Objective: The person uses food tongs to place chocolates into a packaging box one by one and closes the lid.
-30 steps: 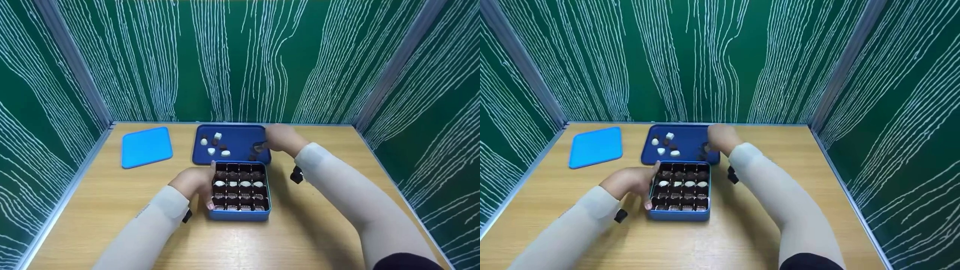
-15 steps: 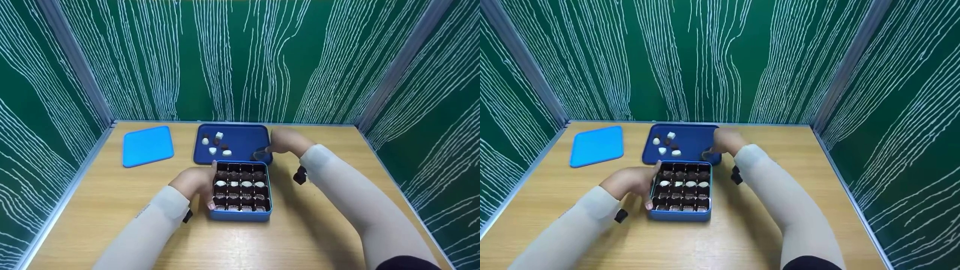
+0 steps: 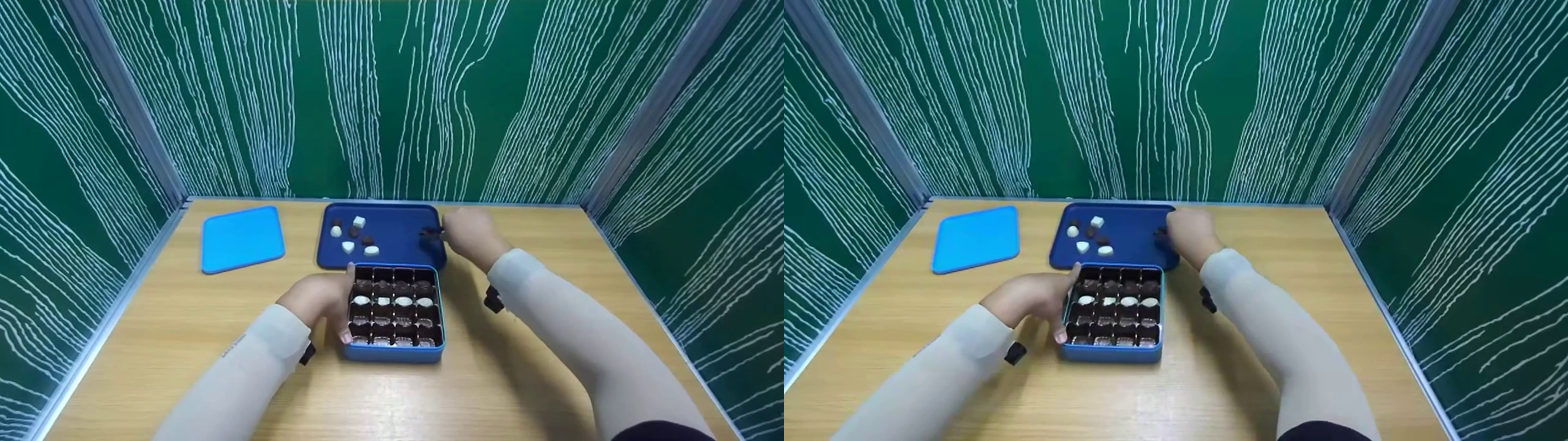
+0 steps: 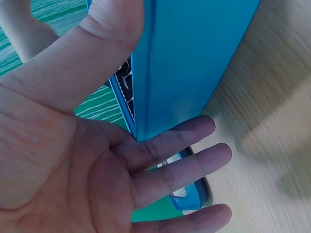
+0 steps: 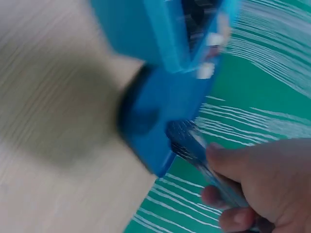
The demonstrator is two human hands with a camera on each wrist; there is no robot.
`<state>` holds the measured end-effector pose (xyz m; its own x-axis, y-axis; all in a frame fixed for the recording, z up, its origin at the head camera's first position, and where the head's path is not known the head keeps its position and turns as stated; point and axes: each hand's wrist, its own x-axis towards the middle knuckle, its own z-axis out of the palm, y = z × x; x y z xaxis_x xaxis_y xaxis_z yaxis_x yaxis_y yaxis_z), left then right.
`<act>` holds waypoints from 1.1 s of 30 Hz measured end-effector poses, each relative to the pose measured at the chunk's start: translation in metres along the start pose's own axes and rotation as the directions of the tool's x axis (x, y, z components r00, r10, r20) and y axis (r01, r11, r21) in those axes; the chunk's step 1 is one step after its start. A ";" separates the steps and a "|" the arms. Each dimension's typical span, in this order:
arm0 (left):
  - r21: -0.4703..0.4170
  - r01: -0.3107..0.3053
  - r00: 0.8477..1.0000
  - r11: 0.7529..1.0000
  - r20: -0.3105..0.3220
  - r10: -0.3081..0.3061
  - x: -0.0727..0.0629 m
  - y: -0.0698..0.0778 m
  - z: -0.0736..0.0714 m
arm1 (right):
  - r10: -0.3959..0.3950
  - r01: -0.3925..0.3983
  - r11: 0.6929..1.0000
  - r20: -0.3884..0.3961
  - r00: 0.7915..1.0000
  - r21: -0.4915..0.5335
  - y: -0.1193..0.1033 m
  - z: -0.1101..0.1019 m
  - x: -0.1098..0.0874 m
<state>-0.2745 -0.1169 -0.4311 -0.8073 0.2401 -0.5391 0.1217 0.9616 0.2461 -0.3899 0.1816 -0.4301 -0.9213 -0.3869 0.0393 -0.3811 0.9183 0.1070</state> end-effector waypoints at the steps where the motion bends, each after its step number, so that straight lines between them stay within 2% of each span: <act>1: -0.002 0.005 1.000 1.000 0.004 -0.005 0.000 0.000 0.000 | -0.025 0.023 0.997 -0.036 0.999 -0.070 -0.002 0.003 -0.001; 3: -0.010 0.006 1.000 1.000 0.010 -0.006 0.000 0.000 -0.001 | -0.074 0.062 0.982 -0.064 0.995 -0.180 -0.007 0.008 -0.002; 6: -0.023 0.006 1.000 1.000 0.023 -0.005 0.000 0.000 -0.001 | -0.115 0.099 0.967 -0.056 0.992 -0.233 -0.012 0.012 -0.008; 8: -0.031 0.005 1.000 0.999 0.027 -0.004 0.001 -0.001 -0.001 | -0.117 0.107 0.976 -0.042 0.992 -0.188 -0.012 0.012 -0.011; 11: -0.030 0.000 1.000 1.000 0.025 0.001 0.001 -0.002 0.000 | -0.071 0.071 0.997 0.015 0.997 -0.011 -0.010 0.005 -0.014; 13: -0.034 -0.004 1.000 0.999 0.020 0.004 0.000 -0.002 0.000 | -0.013 0.003 0.992 0.078 0.997 0.123 -0.005 0.000 -0.014; 16: -0.046 -0.002 1.000 0.999 0.017 0.003 0.001 -0.004 0.000 | 0.063 -0.097 0.970 0.154 0.986 0.224 0.003 -0.006 -0.011; 19: -0.041 0.003 1.000 0.999 0.018 -0.002 0.002 -0.005 0.000 | 0.088 -0.137 0.959 0.199 0.976 0.248 0.010 -0.007 -0.005; 22: -0.021 -0.006 1.000 1.000 0.010 0.006 0.002 -0.005 0.002 | 0.069 -0.124 0.962 0.224 0.972 0.242 0.012 -0.004 0.002; 26: -0.025 -0.020 1.000 0.999 -0.001 0.020 0.003 -0.005 0.004 | 0.049 -0.102 0.969 0.231 0.972 0.225 0.010 0.000 0.007; 33: -0.040 -0.002 1.000 0.999 0.009 0.002 0.002 -0.005 0.001 | 0.075 -0.133 0.963 0.241 0.968 0.232 0.004 -0.002 0.010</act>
<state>-0.2766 -0.1206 -0.4339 -0.8015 0.2433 -0.5462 0.1001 0.9552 0.2787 -0.4006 0.1815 -0.4270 -0.9388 -0.2850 -0.1938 -0.2626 0.9557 -0.1330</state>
